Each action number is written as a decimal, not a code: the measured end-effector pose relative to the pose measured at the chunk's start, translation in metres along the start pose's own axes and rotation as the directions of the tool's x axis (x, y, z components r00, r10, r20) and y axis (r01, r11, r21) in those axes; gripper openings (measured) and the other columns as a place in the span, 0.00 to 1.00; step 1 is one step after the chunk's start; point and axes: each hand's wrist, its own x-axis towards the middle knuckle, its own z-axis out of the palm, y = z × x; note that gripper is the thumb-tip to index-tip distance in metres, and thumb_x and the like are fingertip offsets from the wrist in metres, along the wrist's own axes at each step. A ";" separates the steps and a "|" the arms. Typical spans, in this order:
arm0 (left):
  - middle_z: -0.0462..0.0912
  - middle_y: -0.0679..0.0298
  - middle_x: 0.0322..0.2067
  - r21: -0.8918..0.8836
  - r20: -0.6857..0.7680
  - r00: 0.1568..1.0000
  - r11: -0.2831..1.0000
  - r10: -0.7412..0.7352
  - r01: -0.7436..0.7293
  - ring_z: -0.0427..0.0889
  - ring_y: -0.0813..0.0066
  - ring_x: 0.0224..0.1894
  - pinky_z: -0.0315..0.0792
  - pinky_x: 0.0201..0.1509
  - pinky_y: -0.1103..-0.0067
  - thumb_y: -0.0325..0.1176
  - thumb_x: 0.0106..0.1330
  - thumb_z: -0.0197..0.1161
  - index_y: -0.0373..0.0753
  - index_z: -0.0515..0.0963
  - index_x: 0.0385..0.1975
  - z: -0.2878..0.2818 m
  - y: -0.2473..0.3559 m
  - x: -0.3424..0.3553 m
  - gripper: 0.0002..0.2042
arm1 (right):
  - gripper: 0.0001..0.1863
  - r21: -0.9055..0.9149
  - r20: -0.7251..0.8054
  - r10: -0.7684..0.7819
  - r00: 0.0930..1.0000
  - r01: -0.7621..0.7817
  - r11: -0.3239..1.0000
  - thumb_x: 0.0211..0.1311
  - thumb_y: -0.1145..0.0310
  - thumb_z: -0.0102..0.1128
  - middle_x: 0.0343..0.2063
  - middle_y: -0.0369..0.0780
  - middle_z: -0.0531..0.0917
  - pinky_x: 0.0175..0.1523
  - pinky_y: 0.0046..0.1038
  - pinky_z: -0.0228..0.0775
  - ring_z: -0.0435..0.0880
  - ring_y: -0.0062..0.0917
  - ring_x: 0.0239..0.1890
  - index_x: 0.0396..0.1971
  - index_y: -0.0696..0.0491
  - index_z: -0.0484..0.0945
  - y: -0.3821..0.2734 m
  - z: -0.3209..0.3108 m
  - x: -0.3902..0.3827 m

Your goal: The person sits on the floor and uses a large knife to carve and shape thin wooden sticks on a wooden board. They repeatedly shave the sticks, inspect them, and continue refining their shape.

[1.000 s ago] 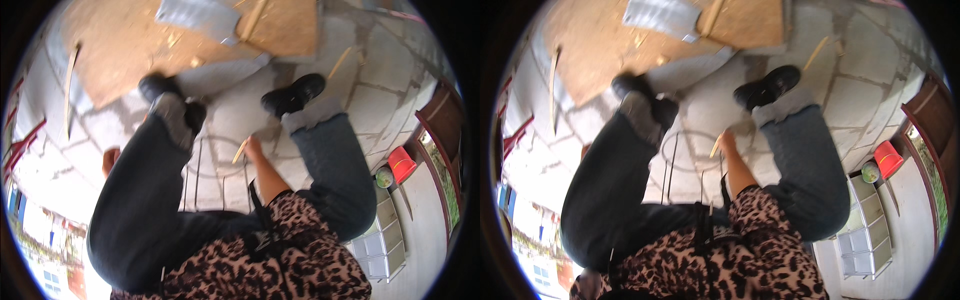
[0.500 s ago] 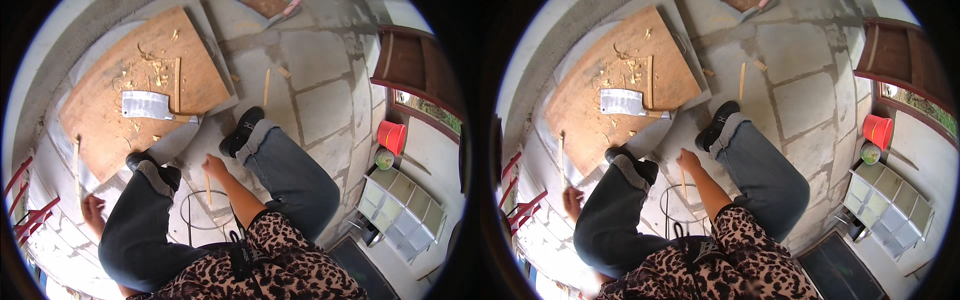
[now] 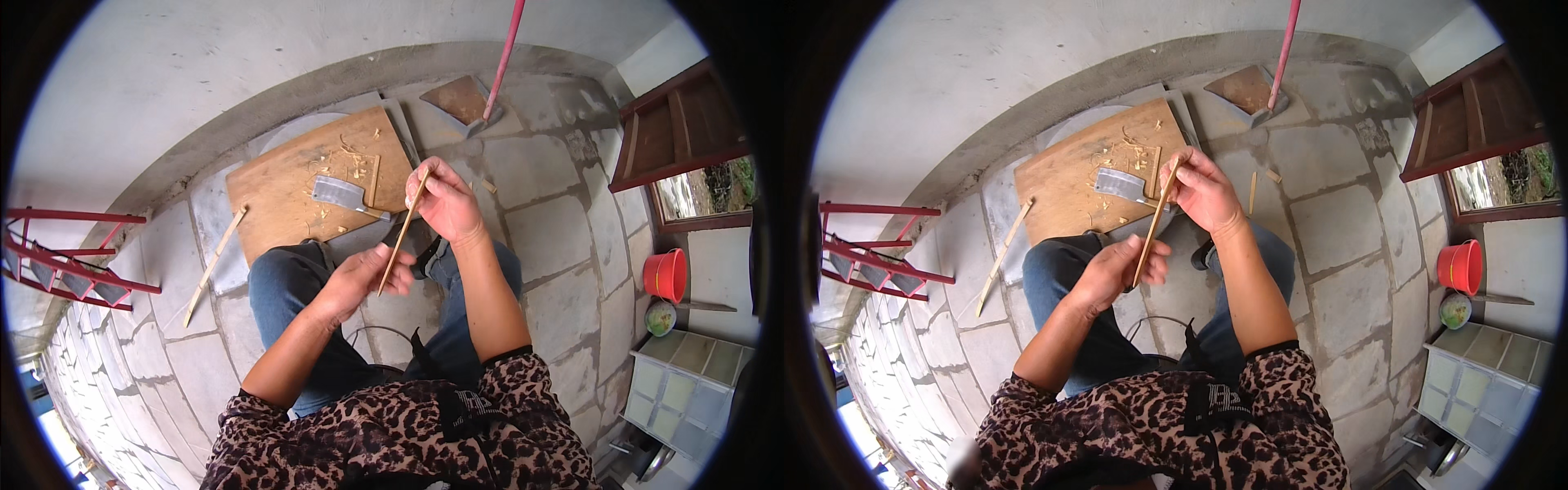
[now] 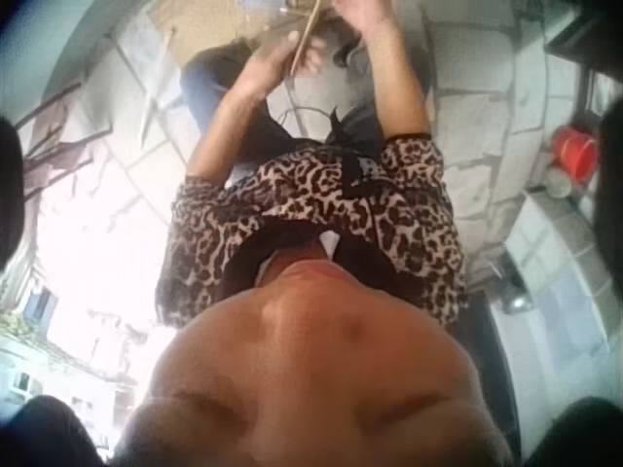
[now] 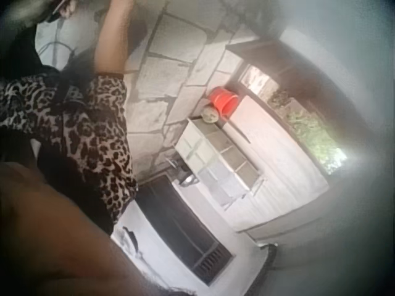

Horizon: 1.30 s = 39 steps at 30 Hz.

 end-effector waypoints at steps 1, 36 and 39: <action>0.78 0.64 0.27 0.023 0.055 0.998 1.000 0.012 -0.014 0.77 0.78 0.28 0.70 0.36 0.84 0.43 0.72 0.48 0.34 0.75 0.41 0.003 -0.008 -0.009 0.17 | 0.07 -0.009 0.045 -0.026 0.999 0.026 1.000 0.65 0.69 0.52 0.31 0.39 0.75 0.39 0.23 0.65 0.72 0.22 0.34 0.39 0.54 0.71 -0.001 0.008 -0.011; 0.62 0.76 0.16 0.516 -0.250 0.819 0.786 0.517 -0.339 0.57 0.88 0.17 0.51 0.19 0.87 0.41 0.74 0.47 0.41 0.70 0.28 0.033 -0.074 -0.169 0.13 | 0.15 -0.571 -0.057 0.029 0.998 -0.057 0.819 0.71 0.63 0.46 0.19 0.31 0.72 0.23 0.16 0.63 0.69 0.12 0.19 0.35 0.58 0.76 0.050 0.168 -0.137; 0.63 0.78 0.16 0.581 -0.484 0.599 0.746 0.638 -0.325 0.58 0.89 0.17 0.53 0.19 0.87 0.43 0.72 0.49 0.45 0.71 0.25 -0.007 -0.027 -0.189 0.14 | 0.18 -0.559 -0.046 0.039 0.998 -0.058 0.827 0.72 0.58 0.43 0.21 0.32 0.74 0.25 0.15 0.66 0.71 0.12 0.20 0.37 0.58 0.75 0.048 0.155 -0.115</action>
